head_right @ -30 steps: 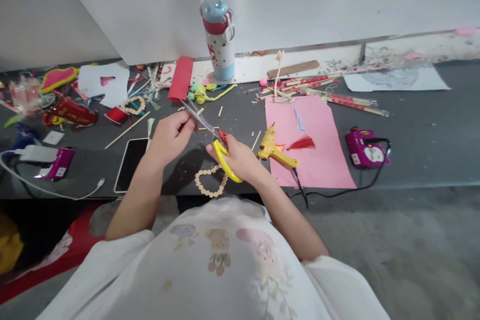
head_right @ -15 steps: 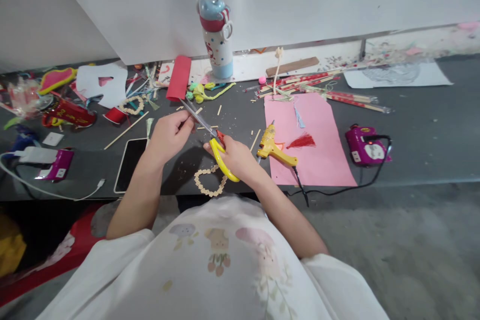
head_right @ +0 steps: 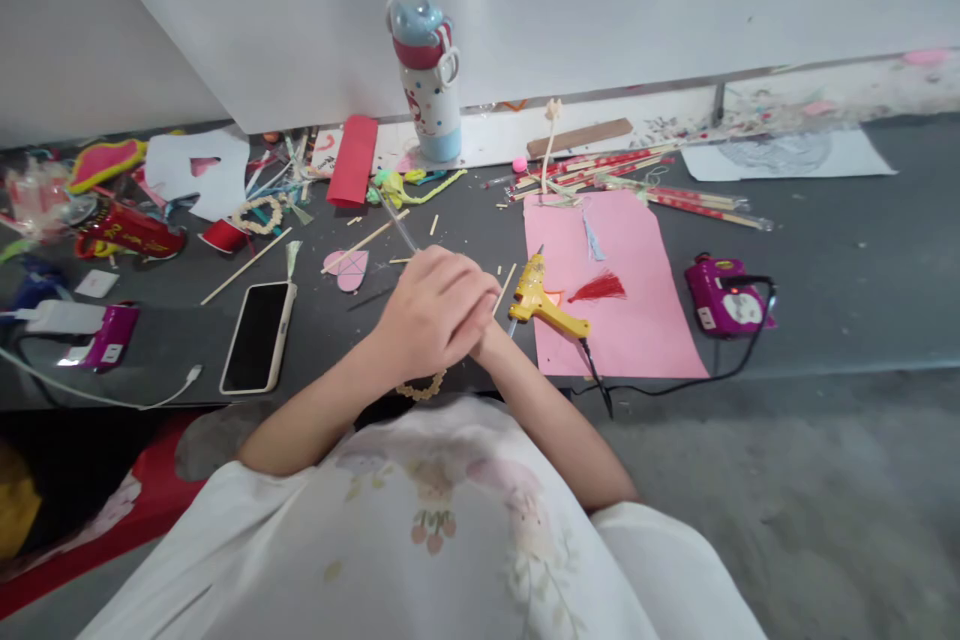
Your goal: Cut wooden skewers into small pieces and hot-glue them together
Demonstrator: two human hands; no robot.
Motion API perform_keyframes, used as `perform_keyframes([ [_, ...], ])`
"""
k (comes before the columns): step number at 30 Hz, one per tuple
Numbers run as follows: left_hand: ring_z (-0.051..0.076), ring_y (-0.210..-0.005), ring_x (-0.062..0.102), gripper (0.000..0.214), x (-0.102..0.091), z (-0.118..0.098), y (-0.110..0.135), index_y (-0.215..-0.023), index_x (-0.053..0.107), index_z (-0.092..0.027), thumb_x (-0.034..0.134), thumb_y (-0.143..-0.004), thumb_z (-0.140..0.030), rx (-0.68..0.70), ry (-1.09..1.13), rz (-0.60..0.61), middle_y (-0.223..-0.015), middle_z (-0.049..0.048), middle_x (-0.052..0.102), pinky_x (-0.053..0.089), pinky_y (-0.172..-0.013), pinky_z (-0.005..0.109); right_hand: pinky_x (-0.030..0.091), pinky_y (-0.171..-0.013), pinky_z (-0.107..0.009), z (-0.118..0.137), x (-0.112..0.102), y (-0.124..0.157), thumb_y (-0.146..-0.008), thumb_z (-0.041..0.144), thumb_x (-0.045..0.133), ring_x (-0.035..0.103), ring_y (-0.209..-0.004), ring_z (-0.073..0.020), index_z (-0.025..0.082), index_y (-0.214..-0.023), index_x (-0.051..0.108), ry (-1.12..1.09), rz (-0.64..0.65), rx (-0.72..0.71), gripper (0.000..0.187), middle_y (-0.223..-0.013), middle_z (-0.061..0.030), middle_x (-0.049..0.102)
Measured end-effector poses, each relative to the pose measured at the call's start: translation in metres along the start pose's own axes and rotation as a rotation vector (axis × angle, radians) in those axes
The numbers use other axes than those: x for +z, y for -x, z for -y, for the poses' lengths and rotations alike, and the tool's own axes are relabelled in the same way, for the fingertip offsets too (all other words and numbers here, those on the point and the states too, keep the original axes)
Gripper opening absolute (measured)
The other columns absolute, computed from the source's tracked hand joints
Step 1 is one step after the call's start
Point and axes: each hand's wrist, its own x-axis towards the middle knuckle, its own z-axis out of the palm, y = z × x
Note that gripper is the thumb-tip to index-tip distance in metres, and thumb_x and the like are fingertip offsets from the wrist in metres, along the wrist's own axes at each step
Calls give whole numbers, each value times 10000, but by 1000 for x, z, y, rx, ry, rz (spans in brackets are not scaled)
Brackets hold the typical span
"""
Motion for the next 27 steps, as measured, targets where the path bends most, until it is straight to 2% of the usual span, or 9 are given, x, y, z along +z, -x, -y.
perform_keyframes([
  [1,210,-851,491,235,7,-2,-2,-909,604,-168,390,-920,-265,33,9,37,-890,77,614,374,-785,369,456,-662,-389,8,4,3,-938,309,240,593,-772,-238,247,-876,567,-8,-32,32,339,-748,-90,565],
  [3,218,-839,487,254,19,-3,-5,-863,610,-167,390,-920,-281,55,-19,118,-860,85,605,373,-754,380,457,-682,-441,27,13,7,-931,277,201,573,-789,-265,252,-904,558,-95,-256,247,359,-761,-113,550],
  [5,218,-814,489,261,27,-2,-4,-823,609,-171,393,-917,-283,55,-50,195,-820,89,593,376,-724,383,454,-694,-475,44,21,10,-915,256,215,555,-810,-286,250,-952,551,-189,-400,363,338,-782,-134,547],
  [11,227,-746,505,304,31,-3,5,-799,624,-193,357,-917,-275,84,-83,286,-752,94,585,399,-678,409,446,-670,-534,50,30,18,-884,228,221,538,-857,-343,237,-960,542,-98,-356,503,330,-858,-189,533],
  [14,237,-724,509,309,33,-4,9,-807,631,-215,350,-916,-286,72,-80,301,-745,95,592,407,-674,428,442,-743,-572,44,32,21,-886,235,238,530,-871,-341,253,-894,521,-24,-519,462,284,-814,-159,507],
  [17,250,-738,521,306,38,-5,9,-858,640,-244,345,-914,-299,37,-58,292,-752,93,600,416,-684,443,394,-851,-617,45,30,19,-892,207,216,510,-895,-334,251,-792,485,138,-659,537,290,-783,-138,474],
  [22,245,-743,530,281,43,-9,3,-859,635,-206,362,-908,-251,20,-111,265,-759,95,603,421,-665,437,363,-885,-623,48,23,13,-891,176,171,471,-944,-342,245,-738,459,155,-607,584,333,-809,-153,471],
  [25,227,-706,509,258,45,-11,0,-792,610,-171,387,-902,-239,51,-207,264,-742,90,600,411,-650,418,336,-881,-656,47,25,13,-892,197,168,452,-999,-367,240,-797,487,71,-623,560,335,-859,-180,487],
  [27,218,-704,496,253,45,-11,-1,-783,599,-167,388,-903,-240,68,-215,256,-742,87,597,396,-652,404,326,-876,-668,43,27,14,-888,205,175,451,-1034,-382,227,-880,508,49,-562,585,334,-937,-209,501],
])
